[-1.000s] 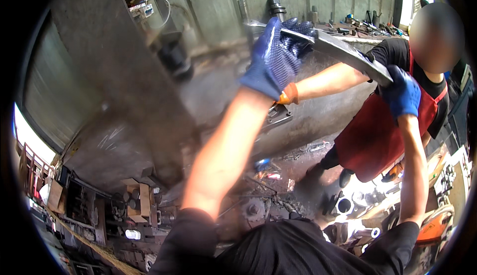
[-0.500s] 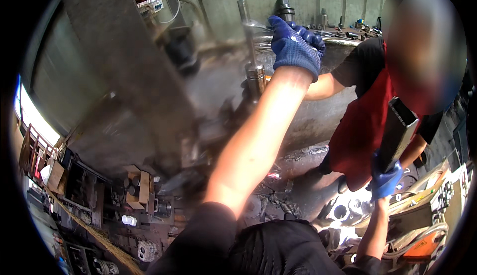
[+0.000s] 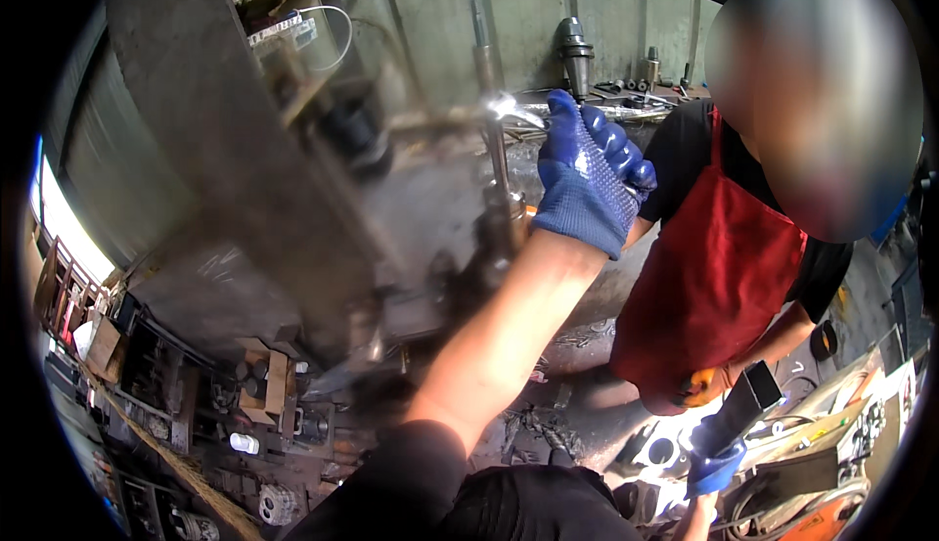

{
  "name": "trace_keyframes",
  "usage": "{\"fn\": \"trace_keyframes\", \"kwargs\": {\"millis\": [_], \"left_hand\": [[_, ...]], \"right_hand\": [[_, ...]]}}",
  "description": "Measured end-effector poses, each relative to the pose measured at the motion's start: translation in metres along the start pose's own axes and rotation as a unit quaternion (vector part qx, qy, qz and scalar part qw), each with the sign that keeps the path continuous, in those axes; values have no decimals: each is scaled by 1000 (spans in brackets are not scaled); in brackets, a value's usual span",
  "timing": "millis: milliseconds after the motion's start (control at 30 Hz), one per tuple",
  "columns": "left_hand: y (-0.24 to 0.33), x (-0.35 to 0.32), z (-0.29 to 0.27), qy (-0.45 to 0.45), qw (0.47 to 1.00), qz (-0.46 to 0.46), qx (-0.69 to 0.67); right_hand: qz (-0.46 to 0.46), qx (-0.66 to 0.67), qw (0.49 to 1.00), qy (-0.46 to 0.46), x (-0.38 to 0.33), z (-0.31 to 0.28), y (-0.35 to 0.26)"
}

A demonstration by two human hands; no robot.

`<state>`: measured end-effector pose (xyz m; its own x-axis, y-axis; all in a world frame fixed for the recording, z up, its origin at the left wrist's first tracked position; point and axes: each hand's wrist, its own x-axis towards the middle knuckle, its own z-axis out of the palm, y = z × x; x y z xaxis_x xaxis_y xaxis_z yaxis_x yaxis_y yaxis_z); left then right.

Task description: The person works in a workshop, handling a metal plate and a wrench while assisting another person with a large cylindrical machine. The person moves around the workspace, picks up tools, and positions the metal plate near the machine's base.

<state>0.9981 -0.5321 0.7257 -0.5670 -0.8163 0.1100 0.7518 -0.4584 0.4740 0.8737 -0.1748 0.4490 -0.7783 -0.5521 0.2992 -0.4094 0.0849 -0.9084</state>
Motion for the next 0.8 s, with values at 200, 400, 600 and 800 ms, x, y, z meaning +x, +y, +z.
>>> {"fn": "trace_keyframes", "kwargs": {"millis": [200, 400, 600, 800], "left_hand": [[-3, 13, 0, -25, 998, -33, -47], [10, -38, -18, -129, 976, -110, -140], [140, -192, -40, -197, 980, 5, 35], [120, -261, -115, -105, 967, -33, 228]], "right_hand": [[-11, 27, 1000, -5, -1, 29, -46], [-60, -38, 997, -5, -32, 46, -50], [-63, -19, 998, -25, -53, 48, -80], [-82, -25, 986, -143, -67, 73, -110]]}}
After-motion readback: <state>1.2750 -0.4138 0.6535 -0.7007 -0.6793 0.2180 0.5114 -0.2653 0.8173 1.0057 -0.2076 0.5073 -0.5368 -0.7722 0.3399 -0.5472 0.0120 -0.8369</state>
